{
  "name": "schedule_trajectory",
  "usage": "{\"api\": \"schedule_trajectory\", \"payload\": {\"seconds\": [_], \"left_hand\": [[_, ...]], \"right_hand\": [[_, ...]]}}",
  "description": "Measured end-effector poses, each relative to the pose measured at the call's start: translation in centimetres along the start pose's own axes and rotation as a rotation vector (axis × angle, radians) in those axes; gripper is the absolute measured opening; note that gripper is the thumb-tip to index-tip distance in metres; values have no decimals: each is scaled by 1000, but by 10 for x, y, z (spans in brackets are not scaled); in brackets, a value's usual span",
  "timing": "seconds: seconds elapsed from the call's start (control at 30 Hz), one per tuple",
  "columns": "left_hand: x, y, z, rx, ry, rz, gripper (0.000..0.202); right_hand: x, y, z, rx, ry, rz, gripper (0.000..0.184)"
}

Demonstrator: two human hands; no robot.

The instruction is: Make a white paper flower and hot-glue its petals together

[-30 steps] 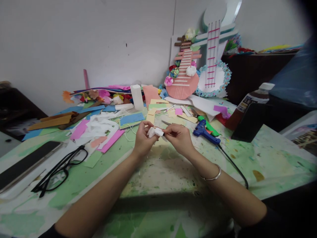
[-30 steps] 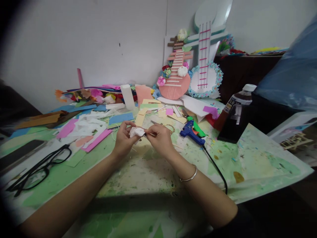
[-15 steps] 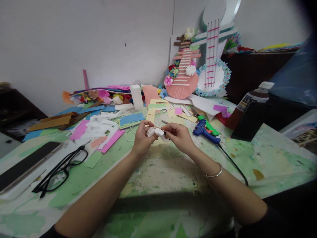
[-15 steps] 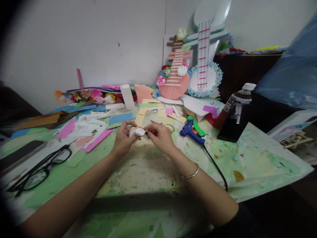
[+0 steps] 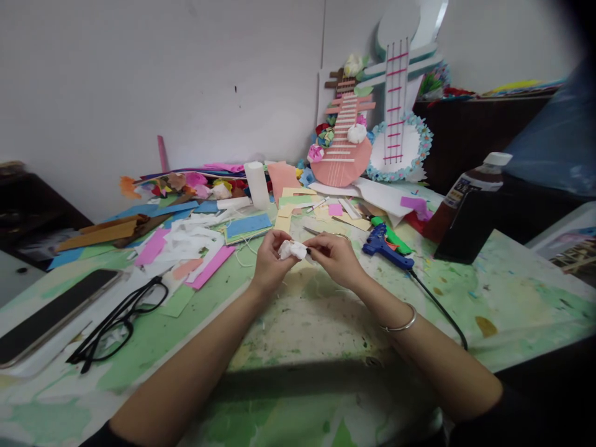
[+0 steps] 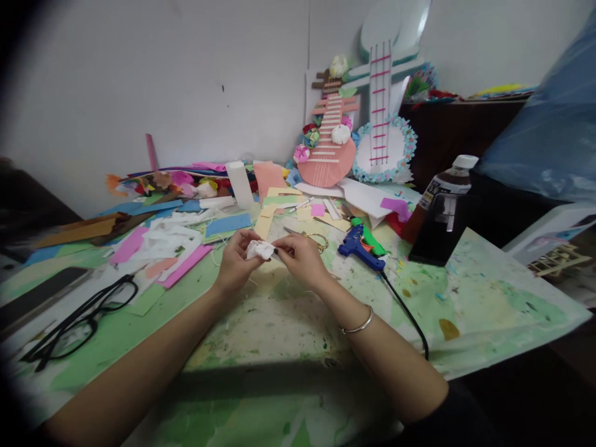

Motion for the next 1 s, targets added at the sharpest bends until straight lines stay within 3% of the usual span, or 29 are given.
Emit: {"api": "schedule_trajectory", "payload": {"seconds": [0.53,1.0], "left_hand": [[1,2,1,20,-32,43,34],[15,4,-9,120,-12,-30,27]], "right_hand": [[2,-5,3,-123,-54,3,21],[6,-5,4,-231,-209,213,21]]}}
Point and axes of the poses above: each hand's wrist, its own z-axis away from the middle knuckle, its own y-axis out of the palm, x = y × z, the point moved 7 cm from there along -z, towards the middle knuckle, and after that the axes turned 14 degrees about z, right-handed, at the moved point
